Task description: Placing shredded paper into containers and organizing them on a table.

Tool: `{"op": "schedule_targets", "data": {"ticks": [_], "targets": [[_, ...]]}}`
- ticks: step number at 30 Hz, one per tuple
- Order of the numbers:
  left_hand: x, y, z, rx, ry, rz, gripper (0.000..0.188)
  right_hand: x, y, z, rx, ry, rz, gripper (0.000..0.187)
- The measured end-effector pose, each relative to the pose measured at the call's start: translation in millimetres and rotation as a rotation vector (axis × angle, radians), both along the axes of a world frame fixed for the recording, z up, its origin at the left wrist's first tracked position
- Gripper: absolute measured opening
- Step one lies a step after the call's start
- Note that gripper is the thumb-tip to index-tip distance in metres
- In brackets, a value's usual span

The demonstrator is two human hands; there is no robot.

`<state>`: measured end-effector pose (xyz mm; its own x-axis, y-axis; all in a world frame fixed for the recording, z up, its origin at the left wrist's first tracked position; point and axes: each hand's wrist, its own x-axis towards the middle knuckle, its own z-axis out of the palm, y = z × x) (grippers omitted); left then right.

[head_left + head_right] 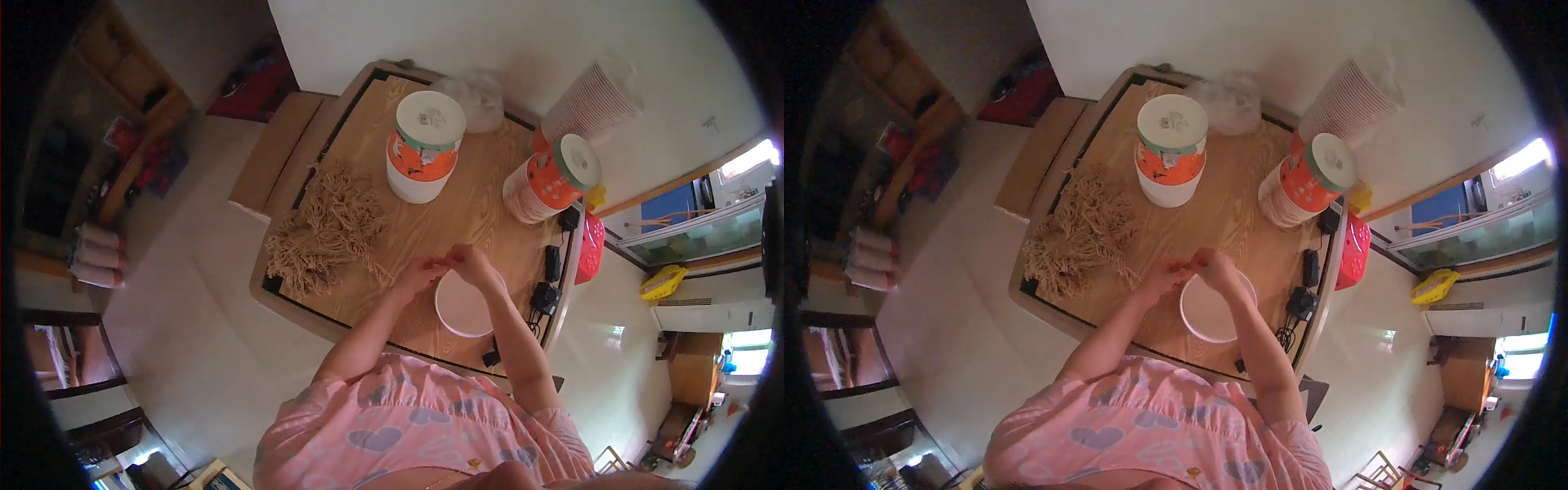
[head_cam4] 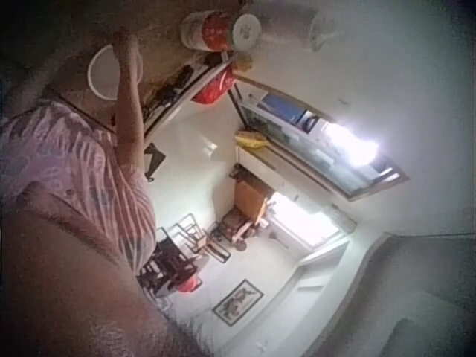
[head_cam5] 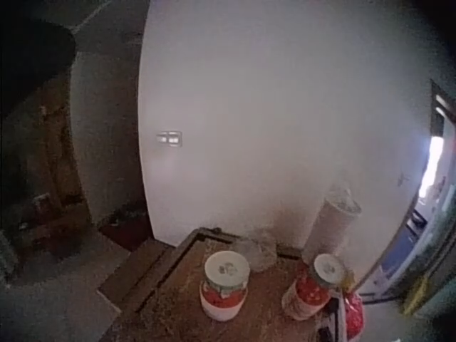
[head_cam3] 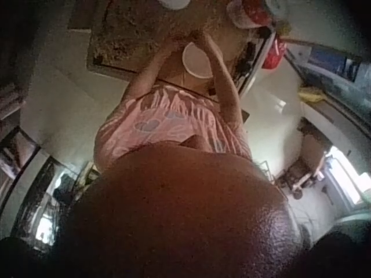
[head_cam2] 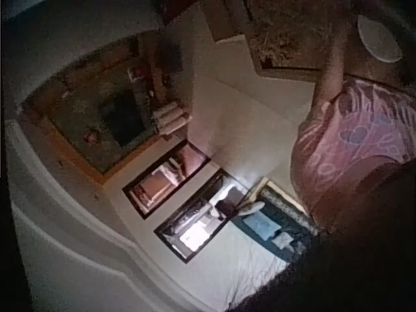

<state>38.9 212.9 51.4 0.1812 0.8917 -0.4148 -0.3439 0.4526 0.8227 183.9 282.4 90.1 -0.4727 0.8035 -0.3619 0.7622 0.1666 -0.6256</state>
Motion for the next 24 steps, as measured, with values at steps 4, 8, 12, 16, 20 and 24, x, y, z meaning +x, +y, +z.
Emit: {"op": "schedule_targets", "data": {"ticks": [4,8,12,16,20,24], "targets": [[14,0,7,-0.007,0.207,0.034,0.017,8,-1,-8,0.009,0.197,-0.125,0.009],[20,2,-5,0.135,0.229,0.163,0.014,11,-1,-15,-0.024,0.444,-0.247,0.008],[19,2,-4,0.121,0.444,0.085,0.013,16,4,-9,-0.003,0.5,-0.467,0.008],[19,0,-5,-0.021,0.214,0.195,0.012,28,1,-16,-0.054,0.506,-0.357,0.011],[11,-2,-40,-0.025,0.093,0.356,0.015,16,-16,-5,-0.031,0.33,-0.119,0.015],[17,5,-14,-0.049,0.076,0.32,0.015,13,-13,-2,-0.109,0.161,-0.137,0.016]]}}
